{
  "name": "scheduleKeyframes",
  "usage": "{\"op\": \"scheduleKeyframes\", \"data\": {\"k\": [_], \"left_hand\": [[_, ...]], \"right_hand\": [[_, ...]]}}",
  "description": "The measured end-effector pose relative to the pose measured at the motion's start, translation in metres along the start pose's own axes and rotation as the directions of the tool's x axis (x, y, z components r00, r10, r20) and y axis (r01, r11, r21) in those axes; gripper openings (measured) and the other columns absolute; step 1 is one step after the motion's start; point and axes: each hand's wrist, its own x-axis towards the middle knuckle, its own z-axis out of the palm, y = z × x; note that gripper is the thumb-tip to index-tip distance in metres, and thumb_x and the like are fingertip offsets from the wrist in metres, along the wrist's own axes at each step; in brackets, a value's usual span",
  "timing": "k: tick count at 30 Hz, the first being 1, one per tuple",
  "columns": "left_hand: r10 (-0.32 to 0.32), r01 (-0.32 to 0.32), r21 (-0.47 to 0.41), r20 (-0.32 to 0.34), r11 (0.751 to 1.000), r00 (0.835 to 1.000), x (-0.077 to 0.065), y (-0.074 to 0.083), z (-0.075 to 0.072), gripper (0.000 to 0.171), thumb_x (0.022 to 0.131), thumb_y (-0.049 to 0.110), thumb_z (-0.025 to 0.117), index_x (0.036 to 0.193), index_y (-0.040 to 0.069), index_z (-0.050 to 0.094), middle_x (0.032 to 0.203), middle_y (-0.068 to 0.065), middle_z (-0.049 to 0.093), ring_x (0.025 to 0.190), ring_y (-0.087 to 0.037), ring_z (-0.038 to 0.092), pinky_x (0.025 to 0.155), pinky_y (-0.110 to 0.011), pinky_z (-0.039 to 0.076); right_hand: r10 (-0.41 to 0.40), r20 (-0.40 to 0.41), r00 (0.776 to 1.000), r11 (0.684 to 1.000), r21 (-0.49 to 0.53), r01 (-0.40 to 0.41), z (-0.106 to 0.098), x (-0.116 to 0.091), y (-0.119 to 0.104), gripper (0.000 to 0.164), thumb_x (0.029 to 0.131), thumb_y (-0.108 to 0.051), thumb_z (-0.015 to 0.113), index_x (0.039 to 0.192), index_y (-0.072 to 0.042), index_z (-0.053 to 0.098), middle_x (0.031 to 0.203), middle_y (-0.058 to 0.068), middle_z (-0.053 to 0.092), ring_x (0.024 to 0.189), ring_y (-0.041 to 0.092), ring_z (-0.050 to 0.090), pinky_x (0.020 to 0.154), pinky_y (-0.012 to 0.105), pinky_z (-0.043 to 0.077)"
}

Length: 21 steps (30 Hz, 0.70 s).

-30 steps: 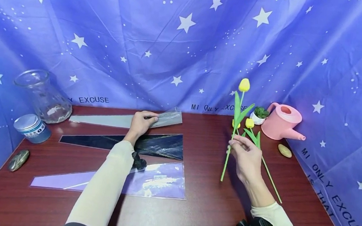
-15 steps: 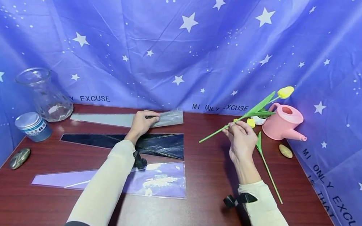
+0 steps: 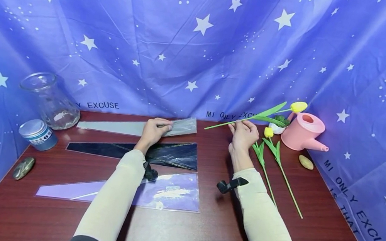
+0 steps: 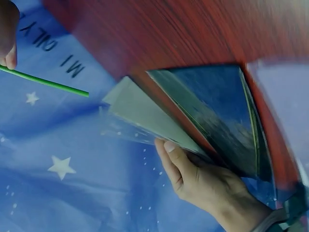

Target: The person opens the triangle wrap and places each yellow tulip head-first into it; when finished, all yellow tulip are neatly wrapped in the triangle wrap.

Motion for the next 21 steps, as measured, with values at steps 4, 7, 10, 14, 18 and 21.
{"op": "scheduleKeyframes", "data": {"k": [4,7,10,14,18,21], "left_hand": [[0.007,-0.007,-0.002,0.004,1.0,1.0,0.0,-0.001,0.0,0.021,0.097,0.022,0.075,0.114,0.014,0.082,0.129,-0.009,0.072,0.13,-0.03,0.061,0.113,-0.048,0.049],[0.018,-0.018,0.0,-0.005,1.0,1.0,0.0,-0.001,0.0,0.02,0.096,0.023,0.075,0.113,0.014,0.082,0.128,-0.008,0.072,0.129,-0.029,0.061,0.113,-0.048,0.049],[0.019,-0.019,-0.014,-0.007,1.0,1.0,0.001,0.001,0.002,0.02,0.096,0.023,0.076,0.113,0.014,0.082,0.127,-0.008,0.072,0.128,-0.029,0.062,0.113,-0.047,0.05],[0.007,-0.007,-0.033,0.003,0.999,1.0,0.0,0.002,0.003,0.02,0.096,0.022,0.075,0.114,0.014,0.082,0.129,-0.009,0.071,0.128,-0.029,0.062,0.111,-0.047,0.051],[0.002,-0.001,-0.034,0.003,0.999,1.0,-0.002,0.001,0.002,0.021,0.097,0.022,0.074,0.114,0.014,0.082,0.129,-0.009,0.071,0.129,-0.03,0.061,0.111,-0.048,0.051],[0.002,-0.002,-0.032,-0.001,0.999,1.0,-0.003,-0.001,0.001,0.021,0.097,0.022,0.074,0.115,0.014,0.081,0.13,-0.009,0.071,0.129,-0.029,0.061,0.11,-0.049,0.052]], "right_hand": [[0.017,-0.068,0.998,1.0,-0.011,-0.018,0.012,-0.001,0.018,0.025,0.088,0.015,0.067,0.091,-0.006,0.055,0.079,0.011,0.065,0.064,0.016,0.065,0.066,0.031,0.065],[0.039,-0.103,0.994,0.999,-0.021,-0.042,0.019,-0.005,0.03,0.024,0.088,0.015,0.068,0.092,-0.006,0.055,0.092,0.021,0.068,0.066,0.019,0.067,0.072,0.037,0.066],[0.063,-0.124,0.99,0.997,-0.033,-0.068,0.024,-0.009,0.04,0.021,0.089,0.013,0.068,0.094,-0.005,0.056,0.108,0.032,0.069,0.069,0.021,0.068,0.079,0.041,0.066],[0.096,-0.154,0.983,0.993,-0.056,-0.105,0.028,-0.017,0.053,0.018,0.09,0.012,0.068,0.096,-0.002,0.058,0.115,0.035,0.07,0.069,0.02,0.069,0.08,0.04,0.066],[0.12,-0.194,0.974,0.987,-0.078,-0.138,0.032,-0.03,0.066,0.017,0.089,0.011,0.069,0.096,-0.002,0.061,0.112,0.034,0.072,0.069,0.021,0.072,0.08,0.041,0.066],[0.13,-0.201,0.971,0.983,-0.102,-0.153,0.036,-0.039,0.075,0.015,0.09,0.008,0.07,0.098,-0.002,0.062,0.11,0.032,0.073,0.076,0.028,0.076,0.081,0.041,0.066]]}}
